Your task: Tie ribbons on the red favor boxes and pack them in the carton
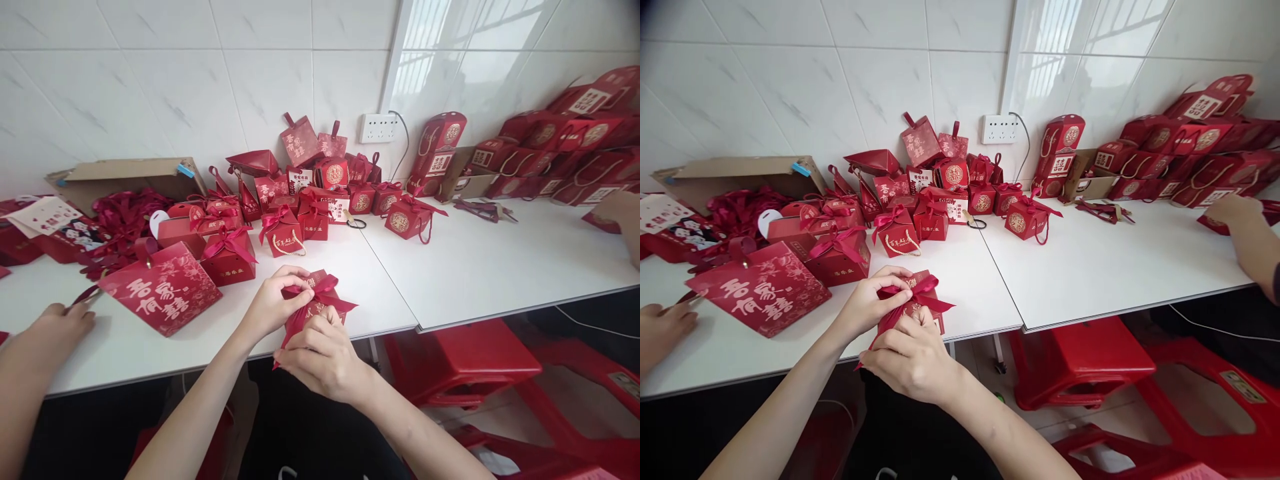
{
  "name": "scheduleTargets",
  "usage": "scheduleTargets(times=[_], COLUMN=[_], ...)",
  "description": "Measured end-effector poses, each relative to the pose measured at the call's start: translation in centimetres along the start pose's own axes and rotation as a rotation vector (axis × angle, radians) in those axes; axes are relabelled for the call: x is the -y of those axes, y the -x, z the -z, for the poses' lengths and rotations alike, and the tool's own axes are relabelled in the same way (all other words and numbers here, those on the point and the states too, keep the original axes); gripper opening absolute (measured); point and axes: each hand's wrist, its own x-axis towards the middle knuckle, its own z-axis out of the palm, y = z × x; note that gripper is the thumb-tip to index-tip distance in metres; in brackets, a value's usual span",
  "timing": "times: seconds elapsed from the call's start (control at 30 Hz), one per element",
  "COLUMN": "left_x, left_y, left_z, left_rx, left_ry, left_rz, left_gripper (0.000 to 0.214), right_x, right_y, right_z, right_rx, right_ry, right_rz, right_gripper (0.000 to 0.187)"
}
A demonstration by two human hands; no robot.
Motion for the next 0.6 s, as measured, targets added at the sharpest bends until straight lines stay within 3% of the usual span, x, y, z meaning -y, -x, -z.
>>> scheduleTargets(times=[0.1, 0.17, 0.23, 0.3, 0.4, 0.47, 0.6], left_x=[0.2, 0.2, 0.2, 0.1, 0.0, -0.1, -0.1], left_y=[-0.1, -0.1, -0.1, -0.2, -0.2, -0.2, -0.3], left_z=[0.0, 0.1, 0.1, 0.1, 0.0, -0.1, -0.1], left_rx=[0.009, 0.028, 0.049, 0.058, 0.065, 0.072, 0.079], left_ry=[-0.002, 0.013, 0.032, 0.042, 0.054, 0.062, 0.065], left_rz=[-0.004, -0.006, -0.008, -0.002, 0.004, 0.004, 0.003], left_gripper=[0.017, 0.019, 0.019, 0.018, 0.016, 0.016, 0.014], right_x=[0.0, -0.4, -1.3, -2.5, -4.2, -4.6, -4.1], right_y=[-0.1, -0.1, 0.0, 0.1, 0.1, 0.1, 0.2], right_z=[0.9, 2.2, 3.9, 5.2, 5.9, 5.6, 5.5], right_rx=[0.033, 0.007, -0.084, -0.104, 0.132, 0.271, 0.271], right_ry=[-0.033, -0.121, -0.176, -0.131, -0.169, -0.331, -0.501], right_rz=[0.015, -0.019, -0.2, -0.525, -0.939, -1.036, -1.05], right_gripper=[0.008, 0.017, 0.029, 0.035, 0.044, 0.045, 0.04])
